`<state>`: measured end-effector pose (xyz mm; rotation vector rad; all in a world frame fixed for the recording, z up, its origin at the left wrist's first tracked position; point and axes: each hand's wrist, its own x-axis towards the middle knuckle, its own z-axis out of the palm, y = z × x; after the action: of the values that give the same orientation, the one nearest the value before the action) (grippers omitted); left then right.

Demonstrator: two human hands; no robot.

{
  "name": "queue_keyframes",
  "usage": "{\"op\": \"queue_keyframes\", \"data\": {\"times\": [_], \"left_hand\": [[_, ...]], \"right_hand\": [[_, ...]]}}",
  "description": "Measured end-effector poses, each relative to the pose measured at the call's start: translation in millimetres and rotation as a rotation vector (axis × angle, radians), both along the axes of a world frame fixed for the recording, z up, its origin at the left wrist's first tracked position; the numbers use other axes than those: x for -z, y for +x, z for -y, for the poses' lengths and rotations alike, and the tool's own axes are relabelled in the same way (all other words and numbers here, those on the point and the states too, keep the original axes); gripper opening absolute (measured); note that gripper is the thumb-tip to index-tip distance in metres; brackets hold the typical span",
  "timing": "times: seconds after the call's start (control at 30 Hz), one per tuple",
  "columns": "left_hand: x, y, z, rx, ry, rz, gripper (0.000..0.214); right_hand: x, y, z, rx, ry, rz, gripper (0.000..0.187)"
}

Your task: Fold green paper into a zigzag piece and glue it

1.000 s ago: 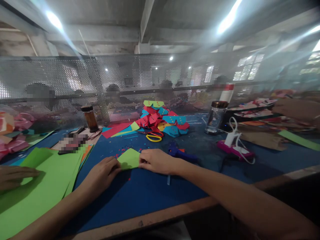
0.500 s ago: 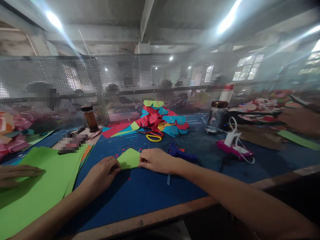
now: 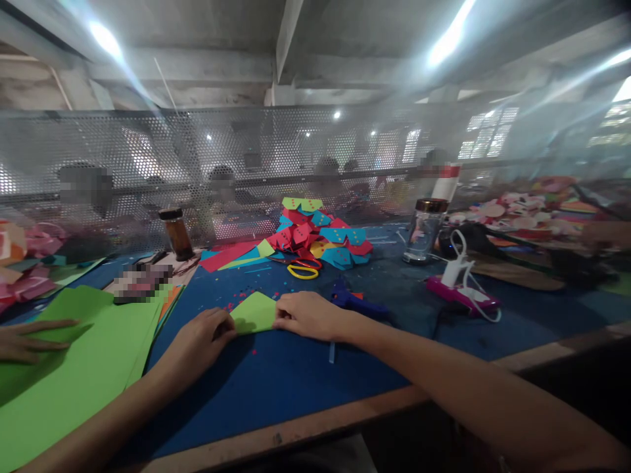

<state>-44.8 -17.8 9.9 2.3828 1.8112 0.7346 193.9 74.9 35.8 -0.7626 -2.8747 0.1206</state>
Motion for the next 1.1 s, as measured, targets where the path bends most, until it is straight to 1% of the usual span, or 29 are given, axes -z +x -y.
{"op": "queue_keyframes", "data": {"times": [0.2, 0.5, 0.7, 0.83, 1.1], "left_hand": [[-2.3, -1.2, -2.0, -0.067, -0.090, 0.012, 0.019], [-4.0, -5.3, -4.6, -0.100, -0.179, 0.023, 0.019], [-2.6, -8.3, -6.1, -0.128, -0.194, 0.006, 0.021], [-2.4, -8.6, -6.3, -0.120, -0.199, 0.025, 0.022], [-4.9, -6.3, -5.6, -0.122, -0.202, 0.057, 0.022]], "right_hand": [[-0.3, -0.7, -1.3, 0.032, -0.017, 0.018, 0.026], [2.0, 0.3, -4.9, 0.041, -0.061, 0.012, 0.025], [-1.6, 1.3, -3.9, 0.064, -0.084, 0.024, 0.024], [-4.0, 1.3, -3.3, 0.068, -0.093, 0.035, 0.025], [-2.2, 0.6, -4.6, 0.093, -0.100, 0.037, 0.026]]}}
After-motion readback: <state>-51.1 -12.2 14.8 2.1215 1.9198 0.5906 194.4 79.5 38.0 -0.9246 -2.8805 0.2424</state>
